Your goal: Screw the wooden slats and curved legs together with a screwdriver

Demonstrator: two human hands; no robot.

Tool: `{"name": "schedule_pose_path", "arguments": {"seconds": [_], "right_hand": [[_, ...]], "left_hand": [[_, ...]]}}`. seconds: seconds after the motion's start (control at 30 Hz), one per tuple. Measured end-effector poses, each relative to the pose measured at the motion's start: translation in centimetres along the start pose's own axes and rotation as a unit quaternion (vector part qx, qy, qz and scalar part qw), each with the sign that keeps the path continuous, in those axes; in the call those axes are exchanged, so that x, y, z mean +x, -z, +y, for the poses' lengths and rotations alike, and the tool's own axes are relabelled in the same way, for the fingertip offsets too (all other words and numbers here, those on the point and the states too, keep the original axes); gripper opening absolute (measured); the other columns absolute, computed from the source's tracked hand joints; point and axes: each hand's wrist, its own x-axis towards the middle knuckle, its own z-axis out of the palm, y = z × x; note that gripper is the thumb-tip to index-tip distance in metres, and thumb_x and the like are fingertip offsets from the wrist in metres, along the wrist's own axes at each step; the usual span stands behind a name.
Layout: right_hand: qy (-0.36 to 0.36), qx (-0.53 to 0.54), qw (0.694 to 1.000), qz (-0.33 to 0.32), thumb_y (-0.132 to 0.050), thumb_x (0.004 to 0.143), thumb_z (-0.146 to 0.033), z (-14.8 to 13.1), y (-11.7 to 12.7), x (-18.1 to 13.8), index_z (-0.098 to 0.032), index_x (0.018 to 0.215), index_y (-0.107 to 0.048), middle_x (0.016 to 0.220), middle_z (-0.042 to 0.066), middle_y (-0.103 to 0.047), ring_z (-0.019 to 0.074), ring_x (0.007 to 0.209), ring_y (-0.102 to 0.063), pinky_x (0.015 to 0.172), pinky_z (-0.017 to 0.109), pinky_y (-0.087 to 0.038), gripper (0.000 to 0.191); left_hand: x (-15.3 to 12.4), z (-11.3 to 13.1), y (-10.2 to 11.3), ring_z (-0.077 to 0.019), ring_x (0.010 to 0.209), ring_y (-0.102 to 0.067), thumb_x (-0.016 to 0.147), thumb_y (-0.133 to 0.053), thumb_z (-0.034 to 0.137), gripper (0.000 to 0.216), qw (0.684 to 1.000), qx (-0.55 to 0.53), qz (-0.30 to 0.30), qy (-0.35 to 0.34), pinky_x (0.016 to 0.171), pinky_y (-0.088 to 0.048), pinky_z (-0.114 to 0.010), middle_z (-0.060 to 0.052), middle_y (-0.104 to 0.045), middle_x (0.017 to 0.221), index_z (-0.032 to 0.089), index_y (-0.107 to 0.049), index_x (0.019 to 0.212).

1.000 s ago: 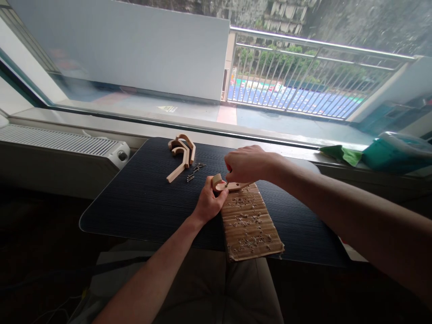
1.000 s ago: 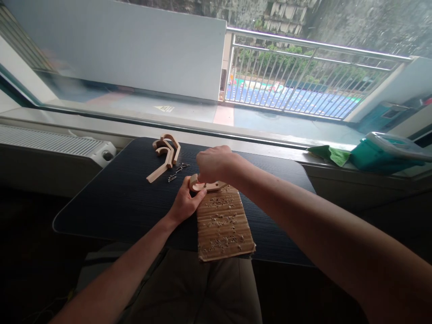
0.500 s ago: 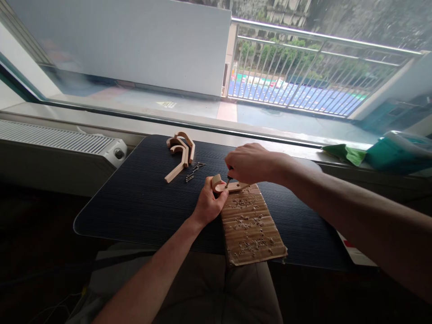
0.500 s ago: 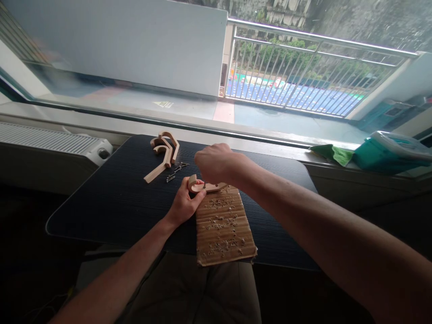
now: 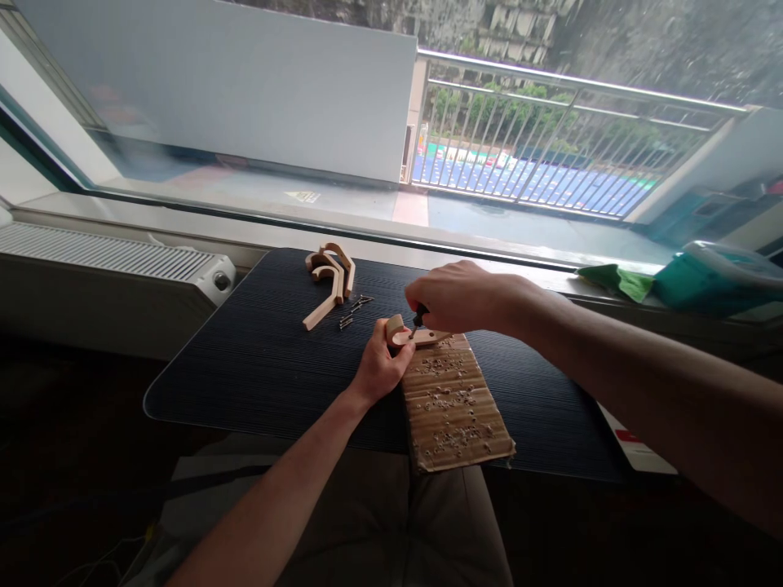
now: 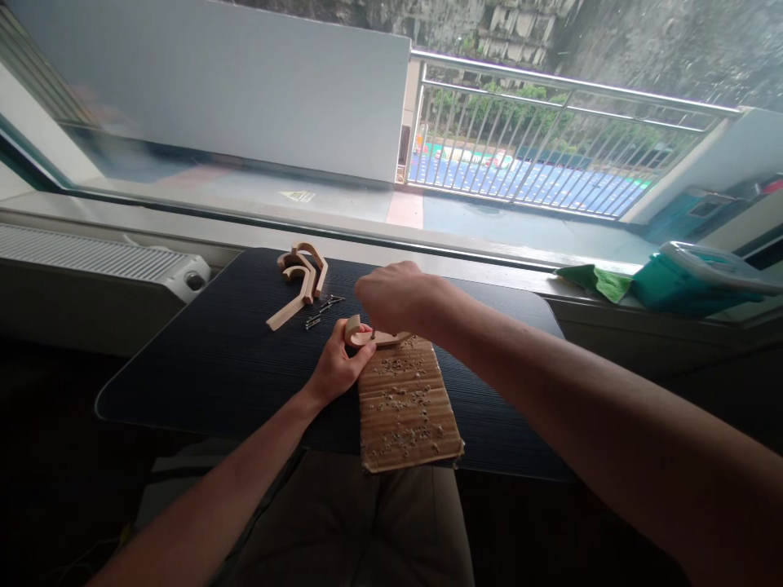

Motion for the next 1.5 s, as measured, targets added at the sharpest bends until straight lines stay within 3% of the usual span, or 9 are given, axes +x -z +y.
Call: {"name": "schedule_pose_path", "arguments": {"seconds": [0.27,0.4,0.63,0.77,0.97,1.13,1.3,1.5], "right_hand": [[0.047,-0.02,0.999,-0.007,-0.055,0.075,-0.008,-0.6,-0.4,0.2,-0.013,0.085,-0.067,0.075,0.009,-0.065,0.0159,0.067,-0.055,0.055,0.027,-0.032,0.016],[0.035,0.006,0.999,0.022,-0.051,0.08,-0.018,-0.4,-1.1,1.0,-0.012,0.087,-0.068,0.076,0.012,-0.066,0.0181,0.069,-0.057,0.055,0.028,-0.034,0.019],[-0.042,0.015,0.998,0.038,-0.044,0.082,-0.035,1.2,-2.1,1.3,-0.015,0.09,-0.069,0.086,0.014,-0.068,0.0221,0.075,-0.059,0.055,0.03,-0.035,0.033],[-0.049,-0.009,0.997,0.054,-0.042,0.086,-0.032,0.2,-2.0,0.4,-0.013,0.09,-0.066,0.082,0.014,-0.067,0.0213,0.071,-0.059,0.054,0.03,-0.033,0.031],[-0.02,-0.015,0.999,0.044,-0.05,0.081,-0.018,-0.2,-1.9,-0.9,-0.011,0.11,-0.054,0.079,0.011,-0.066,0.0189,0.064,-0.057,0.05,0.029,-0.029,0.03],[0.011,-0.026,1.0,0.012,-0.05,0.08,-0.01,0.1,-1.6,-0.8,-0.014,0.094,-0.061,0.082,0.01,-0.065,0.0168,0.068,-0.057,0.053,0.028,-0.029,0.018],[0.019,-0.015,1.0,0.013,-0.053,0.079,-0.015,-0.2,-1.4,0.0,-0.015,0.089,-0.064,0.077,0.008,-0.065,0.0169,0.067,-0.056,0.053,0.028,-0.03,0.015],[-0.005,0.02,1.0,0.002,-0.051,0.08,-0.031,1.8,-2.2,0.7,-0.016,0.088,-0.067,0.079,0.009,-0.065,0.0181,0.069,-0.055,0.053,0.028,-0.031,0.023]], "left_hand": [[0.1,-0.3,-0.1,-0.012,0.07,-0.055,0.074,-0.061,0.021,0.021,1.0,0.006,-0.001,0.015,0.07,-0.045,-0.025,0.002,-0.055,0.076,0.019,-0.046,0.089],[0.1,-0.4,-0.1,-0.0113,0.066,-0.054,0.074,-0.061,0.022,0.021,1.0,0.002,-0.001,0.024,0.066,-0.044,-0.024,0.003,-0.054,0.073,0.02,-0.046,0.088],[0.1,-0.3,-0.1,-0.015,0.08,-0.059,0.074,-0.061,0.02,0.021,1.0,-0.001,-0.005,0.016,0.076,-0.047,-0.028,-0.002,-0.059,0.083,0.018,-0.049,0.091],[0.0,-0.1,-0.1,-0.0145,0.079,-0.059,0.074,-0.061,0.021,0.02,1.0,0.002,-0.004,0.006,0.077,-0.046,-0.028,-0.002,-0.059,0.084,0.018,-0.049,0.091],[-0.1,-0.1,-0.1,-0.0145,0.079,-0.059,0.074,-0.061,0.021,0.022,1.0,0.002,-0.006,0.009,0.078,-0.046,-0.028,-0.002,-0.06,0.085,0.018,-0.049,0.092],[0.0,-0.3,-0.1,-0.0156,0.082,-0.059,0.075,-0.061,0.02,0.021,1.0,0.006,-0.007,0.014,0.077,-0.046,-0.028,-0.002,-0.06,0.086,0.018,-0.049,0.093],[0.0,-0.5,-0.2,-0.0126,0.072,-0.056,0.075,-0.061,0.021,0.021,1.0,0.007,-0.006,0.021,0.071,-0.045,-0.026,0.001,-0.056,0.077,0.019,-0.047,0.091],[0.0,-0.5,-0.1,-0.0141,0.079,-0.058,0.075,-0.06,0.022,0.021,1.0,0.004,-0.01,0.025,0.077,-0.045,-0.027,-0.002,-0.059,0.085,0.018,-0.049,0.092]]}}
